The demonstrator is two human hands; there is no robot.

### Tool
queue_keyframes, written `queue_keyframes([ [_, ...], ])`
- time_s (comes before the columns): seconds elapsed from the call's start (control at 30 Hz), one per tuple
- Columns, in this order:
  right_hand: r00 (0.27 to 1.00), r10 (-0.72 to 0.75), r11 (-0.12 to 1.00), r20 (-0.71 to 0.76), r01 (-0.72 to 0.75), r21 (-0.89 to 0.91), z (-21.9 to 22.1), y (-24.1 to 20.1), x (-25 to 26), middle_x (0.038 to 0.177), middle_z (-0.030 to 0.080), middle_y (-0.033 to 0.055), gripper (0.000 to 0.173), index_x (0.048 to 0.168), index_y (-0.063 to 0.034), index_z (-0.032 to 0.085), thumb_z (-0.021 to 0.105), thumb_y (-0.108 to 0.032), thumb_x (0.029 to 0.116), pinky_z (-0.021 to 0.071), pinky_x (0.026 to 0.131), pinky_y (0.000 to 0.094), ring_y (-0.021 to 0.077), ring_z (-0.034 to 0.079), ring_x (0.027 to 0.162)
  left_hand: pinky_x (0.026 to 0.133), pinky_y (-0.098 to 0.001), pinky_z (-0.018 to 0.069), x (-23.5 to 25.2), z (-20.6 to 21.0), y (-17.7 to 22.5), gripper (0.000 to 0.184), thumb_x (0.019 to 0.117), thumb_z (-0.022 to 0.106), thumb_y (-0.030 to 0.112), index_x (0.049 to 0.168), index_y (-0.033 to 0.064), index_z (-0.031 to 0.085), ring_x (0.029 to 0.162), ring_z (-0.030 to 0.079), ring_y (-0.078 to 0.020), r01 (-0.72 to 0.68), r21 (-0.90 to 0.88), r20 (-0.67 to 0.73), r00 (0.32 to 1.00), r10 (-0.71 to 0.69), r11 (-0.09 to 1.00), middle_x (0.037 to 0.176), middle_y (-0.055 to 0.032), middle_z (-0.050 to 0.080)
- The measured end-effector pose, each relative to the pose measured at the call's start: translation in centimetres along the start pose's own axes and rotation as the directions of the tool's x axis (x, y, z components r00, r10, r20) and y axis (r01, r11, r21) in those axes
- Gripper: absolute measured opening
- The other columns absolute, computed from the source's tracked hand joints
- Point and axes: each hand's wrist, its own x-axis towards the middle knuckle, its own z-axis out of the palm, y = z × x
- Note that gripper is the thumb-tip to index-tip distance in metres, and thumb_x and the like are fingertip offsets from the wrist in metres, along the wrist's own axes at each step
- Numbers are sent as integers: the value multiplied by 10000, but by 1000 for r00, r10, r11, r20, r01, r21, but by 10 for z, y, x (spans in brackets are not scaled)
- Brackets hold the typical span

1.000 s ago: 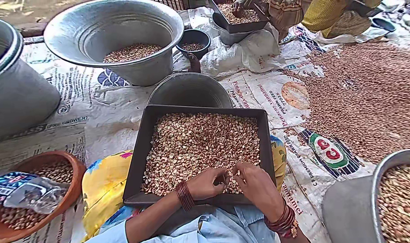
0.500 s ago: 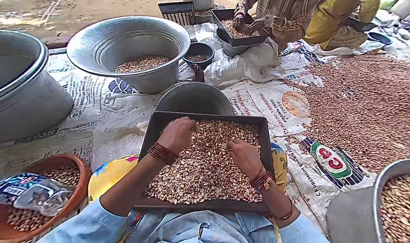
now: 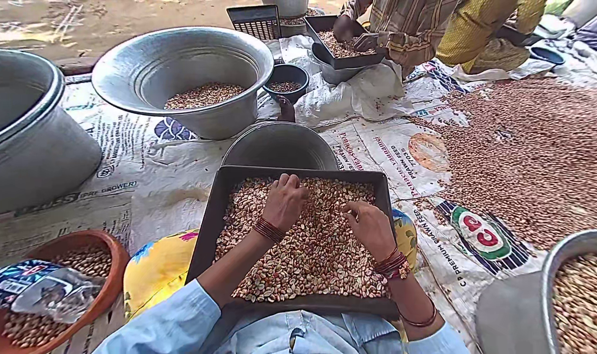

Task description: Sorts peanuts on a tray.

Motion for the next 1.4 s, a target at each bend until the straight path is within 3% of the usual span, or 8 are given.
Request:
queue_keyframes([
  [0.13,998,-47,997,48,49,-54,4,-1,1,1101,735,162,244,1152,-85,764,590,-161,998,549,839,525,340,716,992,907,-475,555,-7,-9,-7,205,971,652,149,1060,-9,748,981,704,-300,64,-292,-1,998,-67,954,1025,-173,731],
  [0.33,994,-104,987,-19,101,-125,18,-7,7,1074,718,203,232,1130,-60,762,579,-113,998,555,768,533,390,712,931,448,-130,378,-44,-19,-17,285,922,372,134,878,133,653,486,479,46,391,-870,421,906,40,302,655,128,601],
  [0.47,991,-113,984,-73,101,-146,23,-6,7,1048,719,205,209,1111,-55,765,606,-107,985,561,738,527,394,715,903,526,-204,398,-77,-26,-23,366,1066,433,245,1105,68,751,534,459,7,280,-704,667,576,472,653,658,69,570],
  [0.6,990,-110,982,-89,95,-165,30,-5,7,1045,723,191,215,1127,-84,770,614,-125,985,565,726,521,386,717,890,910,-552,522,-89,-19,-2,330,1090,459,155,1300,52,692,969,704,-326,54,-531,800,361,479,846,1036,-201,734],
  [0.73,993,-105,981,-58,94,-170,34,-7,9,1040,726,185,207,1106,-72,766,608,-135,987,559,734,527,377,718,913,926,-577,513,-78,7,19,316,1095,469,150,1273,18,694,989,698,-378,37,-508,777,452,439,860,1056,-233,723],
  [0.97,993,-30,969,-114,57,241,13,9,-1,860,731,68,227,1079,-83,756,629,-227,959,544,702,429,203,680,739,1095,-483,463,-35,4,5,372,1077,481,147,1397,5,607,1208,662,-302,204,-516,378,926,8,832,1297,-205,681],
  [1.17,983,76,476,-166,111,873,5,26,-34,810,632,-81,211,1047,-78,552,434,-27,879,472,505,161,-4,563,583,726,-394,559,-60,-4,-7,253,991,574,123,1182,60,727,737,647,-190,96,-451,85,994,-64,887,943,-109,720],
  [1.4,999,18,960,-41,-6,279,16,6,-62,721,623,47,180,1066,-78,743,630,-167,957,471,570,348,150,527,579,708,-511,581,-71,12,23,162,943,618,53,1023,32,757,757,705,-328,-51,-338,90,992,86,940,896,-167,719],
])
